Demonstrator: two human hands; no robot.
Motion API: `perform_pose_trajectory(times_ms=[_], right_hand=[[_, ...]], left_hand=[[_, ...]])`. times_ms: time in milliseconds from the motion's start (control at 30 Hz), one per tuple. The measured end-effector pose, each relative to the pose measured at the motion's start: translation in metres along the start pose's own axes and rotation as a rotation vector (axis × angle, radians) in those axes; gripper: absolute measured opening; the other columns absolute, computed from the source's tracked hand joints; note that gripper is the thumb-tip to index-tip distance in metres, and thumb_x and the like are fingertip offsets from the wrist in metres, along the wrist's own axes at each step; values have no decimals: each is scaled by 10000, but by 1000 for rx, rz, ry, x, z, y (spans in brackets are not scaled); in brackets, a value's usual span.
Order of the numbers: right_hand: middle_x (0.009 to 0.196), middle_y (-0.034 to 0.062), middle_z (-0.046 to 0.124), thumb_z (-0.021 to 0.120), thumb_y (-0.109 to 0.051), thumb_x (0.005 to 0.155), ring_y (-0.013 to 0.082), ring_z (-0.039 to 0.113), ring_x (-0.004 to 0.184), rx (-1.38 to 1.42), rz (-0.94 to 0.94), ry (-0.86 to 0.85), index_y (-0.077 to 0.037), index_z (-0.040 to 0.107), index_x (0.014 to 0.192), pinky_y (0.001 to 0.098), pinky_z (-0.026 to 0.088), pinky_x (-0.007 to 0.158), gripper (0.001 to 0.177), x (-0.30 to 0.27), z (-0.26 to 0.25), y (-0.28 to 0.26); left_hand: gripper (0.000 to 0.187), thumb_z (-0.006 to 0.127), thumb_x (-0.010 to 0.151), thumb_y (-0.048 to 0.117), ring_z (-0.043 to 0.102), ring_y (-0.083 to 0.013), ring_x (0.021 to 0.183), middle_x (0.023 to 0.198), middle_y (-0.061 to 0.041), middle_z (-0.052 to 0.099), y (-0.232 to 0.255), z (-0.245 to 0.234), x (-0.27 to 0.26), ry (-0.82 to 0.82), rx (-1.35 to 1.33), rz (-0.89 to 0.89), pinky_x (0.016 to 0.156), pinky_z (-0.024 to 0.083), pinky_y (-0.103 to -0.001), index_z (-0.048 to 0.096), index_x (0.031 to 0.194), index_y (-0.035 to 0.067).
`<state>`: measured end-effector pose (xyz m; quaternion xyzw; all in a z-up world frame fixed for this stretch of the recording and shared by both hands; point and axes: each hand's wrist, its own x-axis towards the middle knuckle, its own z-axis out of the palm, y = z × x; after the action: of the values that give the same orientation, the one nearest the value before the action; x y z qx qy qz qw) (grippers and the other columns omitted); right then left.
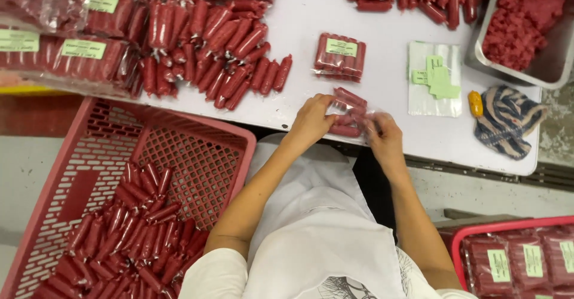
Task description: Packaging small red sausages into plastic bags and organizing them on a production table.
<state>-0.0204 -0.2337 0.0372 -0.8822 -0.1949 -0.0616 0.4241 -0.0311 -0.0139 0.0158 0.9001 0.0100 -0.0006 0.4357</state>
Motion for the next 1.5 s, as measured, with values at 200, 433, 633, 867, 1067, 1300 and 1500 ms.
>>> perform_pose_trajectory(times_ms=[200, 433, 633, 867, 1067, 1300, 1500], right_hand=[[995, 232, 586, 659, -118, 1002, 477, 680, 874, -301, 82, -280, -35, 645, 1373, 547, 584, 744, 381, -9, -26, 2], [1085, 114, 604, 660, -128, 969, 383, 585, 1141, -309, -111, -433, -63, 685, 1178, 471, 538, 943, 220, 6, -29, -2], [1091, 110, 588, 654, -71, 971, 378, 585, 1130, -210, -101, -319, -73, 667, 1159, 464, 536, 943, 189, -2, -22, 42], [1118, 187, 537, 616, 106, 860, 427, 549, 1118, -214, -251, -252, -14, 654, 1235, 486, 525, 955, 395, -1, 2, 3], [982, 123, 615, 692, 4, 954, 363, 680, 896, -163, -97, -154, -69, 727, 1122, 438, 587, 749, 186, -9, -18, 14], [986, 160, 683, 670, 32, 1000, 359, 706, 953, 90, -112, 3, -44, 718, 1120, 424, 599, 742, 150, -11, 18, -13], [923, 131, 775, 695, -227, 995, 333, 742, 948, -116, 241, -356, -121, 758, 1089, 454, 590, 835, 155, -22, -52, -5]], left_hand=[[445, 714, 907, 183, 630, -407, 1146, 1168, -173, 641, 0, -2, -4, -4, -69, 16, 953, 536, -505, 616, 1312, 24], [412, 702, 908, 219, 622, -406, 1103, 1122, -177, 617, 6, 13, -3, 96, 10, 5, 923, 546, -504, 612, 1249, 5], [498, 774, 843, 246, 599, -386, 1068, 1107, -171, 589, 9, 22, -5, 151, 74, 15, 918, 529, -475, 584, 1240, 14], [547, 768, 853, 260, 572, -400, 1110, 1148, -178, 574, 13, 11, -8, 104, -2, -12, 946, 507, -489, 554, 1285, 2], [384, 575, 972, 120, 635, -389, 1098, 1160, -174, 640, 0, 5, -6, 68, -74, 12, 935, 533, -469, 596, 1342, 21], [390, 541, 979, 71, 618, -395, 1125, 1227, -174, 622, 30, 1, -16, 175, -62, 56, 949, 534, -488, 600, 1365, 63], [615, 673, 894, 353, 543, -429, 1238, 1284, -208, 543, 57, 64, -54, 622, 159, 526, 1060, 435, -557, 531, 1432, 92]])
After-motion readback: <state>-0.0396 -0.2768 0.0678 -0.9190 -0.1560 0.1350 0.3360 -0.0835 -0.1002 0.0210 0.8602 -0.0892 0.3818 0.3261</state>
